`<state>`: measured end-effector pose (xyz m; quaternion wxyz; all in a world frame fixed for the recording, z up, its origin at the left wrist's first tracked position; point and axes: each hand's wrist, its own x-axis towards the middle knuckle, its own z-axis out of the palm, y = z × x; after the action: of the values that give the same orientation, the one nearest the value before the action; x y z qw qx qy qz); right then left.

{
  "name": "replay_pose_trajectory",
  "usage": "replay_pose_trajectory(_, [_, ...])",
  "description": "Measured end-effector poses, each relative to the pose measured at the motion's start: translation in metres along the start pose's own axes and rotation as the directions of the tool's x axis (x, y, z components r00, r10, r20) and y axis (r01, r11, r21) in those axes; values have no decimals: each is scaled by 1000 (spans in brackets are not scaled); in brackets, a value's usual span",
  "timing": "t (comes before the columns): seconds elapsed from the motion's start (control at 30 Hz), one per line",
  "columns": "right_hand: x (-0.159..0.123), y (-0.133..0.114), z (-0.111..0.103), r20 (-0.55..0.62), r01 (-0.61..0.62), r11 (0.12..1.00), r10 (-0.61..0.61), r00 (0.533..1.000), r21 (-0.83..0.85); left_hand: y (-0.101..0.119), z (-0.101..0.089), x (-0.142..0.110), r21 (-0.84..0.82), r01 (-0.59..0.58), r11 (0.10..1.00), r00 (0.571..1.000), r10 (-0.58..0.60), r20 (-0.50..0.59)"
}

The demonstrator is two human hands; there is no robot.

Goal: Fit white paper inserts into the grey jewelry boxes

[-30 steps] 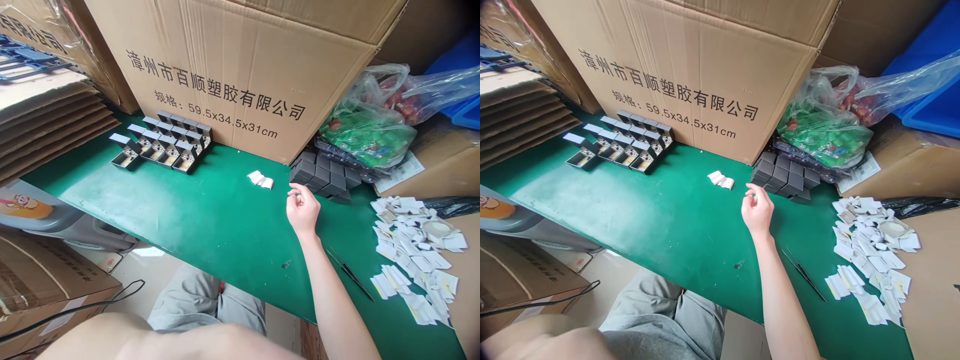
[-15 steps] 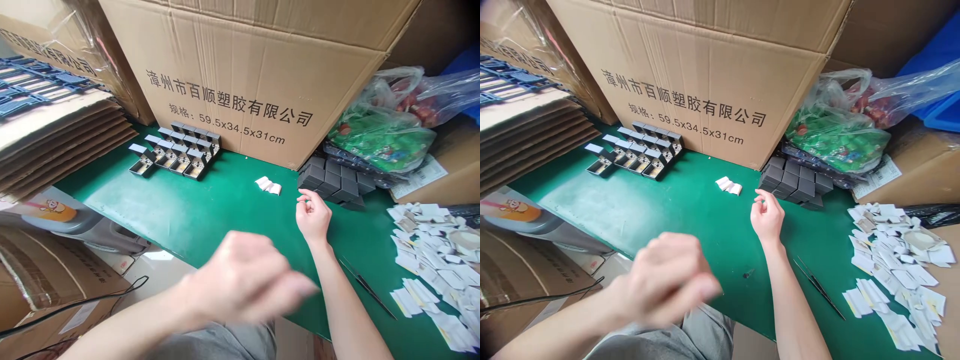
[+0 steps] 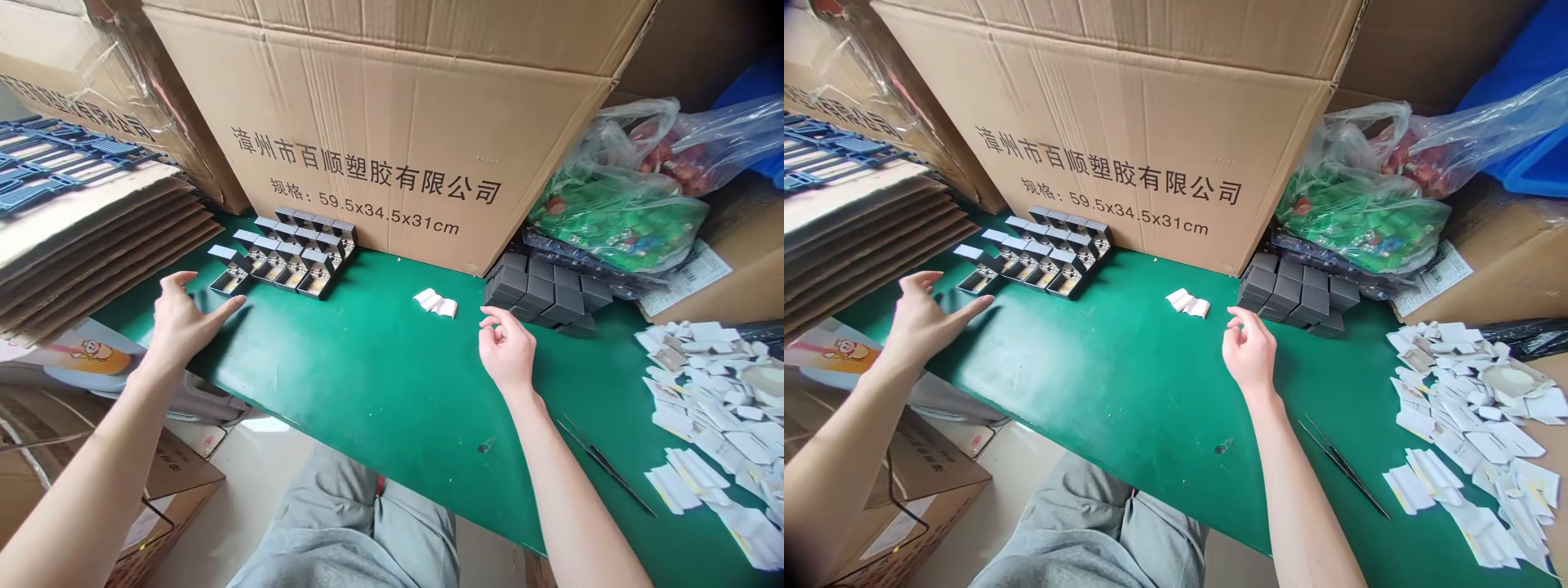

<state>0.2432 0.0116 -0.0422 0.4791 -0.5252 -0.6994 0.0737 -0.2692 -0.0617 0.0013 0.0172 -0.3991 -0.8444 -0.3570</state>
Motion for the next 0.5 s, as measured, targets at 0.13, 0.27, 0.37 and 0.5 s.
replay_pose_trajectory(0.13, [1, 0, 0, 21, -10, 1000, 10, 1000, -13, 15, 3, 1, -56, 69, 996, 997, -71, -35])
replay_pose_trajectory(0.27, [3, 0, 0, 30, -33, 999, 33, 999, -18, 31, -7, -29, -184, -44, 982, 939, -22, -343])
replay_pose_trajectory(0.37, [4, -5, -1, 32, -66, 998, 65, 997, 24, 61, -9, -69, -306, -367, 879, 854, 188, -485])
replay_pose_trajectory(0.5, [5, -22, -2, 212, -337, 872, 276, 937, 356, 142, 31, -118, -498, -562, 660, 812, 555, -180])
